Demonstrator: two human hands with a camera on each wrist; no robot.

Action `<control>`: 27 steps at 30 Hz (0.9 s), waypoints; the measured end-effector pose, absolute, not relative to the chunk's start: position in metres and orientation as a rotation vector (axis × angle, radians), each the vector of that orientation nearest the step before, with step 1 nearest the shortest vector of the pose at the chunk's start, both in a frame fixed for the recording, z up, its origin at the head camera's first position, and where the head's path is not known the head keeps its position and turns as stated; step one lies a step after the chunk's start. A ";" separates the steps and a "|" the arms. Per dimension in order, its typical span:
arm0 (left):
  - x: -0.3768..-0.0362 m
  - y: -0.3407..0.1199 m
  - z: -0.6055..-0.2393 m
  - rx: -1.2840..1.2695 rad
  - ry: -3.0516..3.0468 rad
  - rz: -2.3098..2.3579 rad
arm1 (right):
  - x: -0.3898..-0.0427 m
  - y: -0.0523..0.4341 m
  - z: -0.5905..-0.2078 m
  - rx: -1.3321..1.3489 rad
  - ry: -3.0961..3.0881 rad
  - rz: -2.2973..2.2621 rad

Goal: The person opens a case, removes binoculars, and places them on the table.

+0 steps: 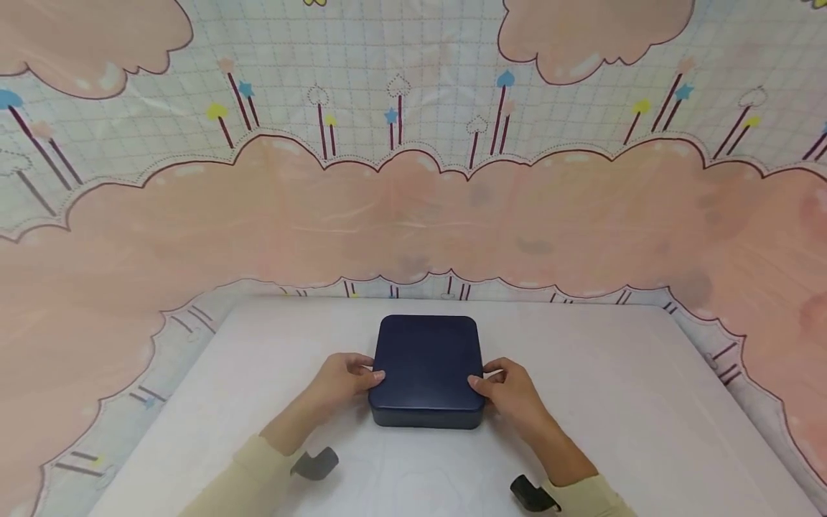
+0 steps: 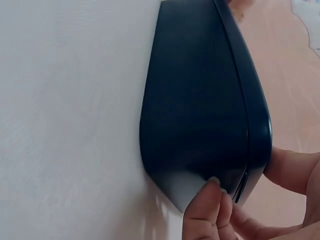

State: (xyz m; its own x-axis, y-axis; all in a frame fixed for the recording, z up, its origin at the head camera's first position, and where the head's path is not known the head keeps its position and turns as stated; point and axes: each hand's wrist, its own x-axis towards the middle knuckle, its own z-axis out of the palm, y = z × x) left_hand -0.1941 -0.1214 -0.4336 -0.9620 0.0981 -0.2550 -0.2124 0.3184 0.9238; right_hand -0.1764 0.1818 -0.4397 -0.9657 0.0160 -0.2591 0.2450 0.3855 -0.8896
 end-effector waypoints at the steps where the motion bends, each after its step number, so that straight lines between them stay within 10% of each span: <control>1: -0.195 -0.121 -0.433 -0.112 2.323 1.680 | -0.177 0.182 -0.439 0.243 2.419 -1.633; 27: -0.203 -0.122 -0.426 -0.187 2.256 1.663 | -0.184 0.182 -0.432 0.236 2.367 -1.665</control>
State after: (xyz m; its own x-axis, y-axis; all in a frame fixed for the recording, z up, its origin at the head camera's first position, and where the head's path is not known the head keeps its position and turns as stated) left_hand -0.2026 -0.1220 -0.4255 -0.9364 0.0892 -0.3393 -0.2977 0.3096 0.9031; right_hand -0.1838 0.1819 -0.4321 -0.9588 -0.0049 -0.2842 0.2658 0.3388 -0.9025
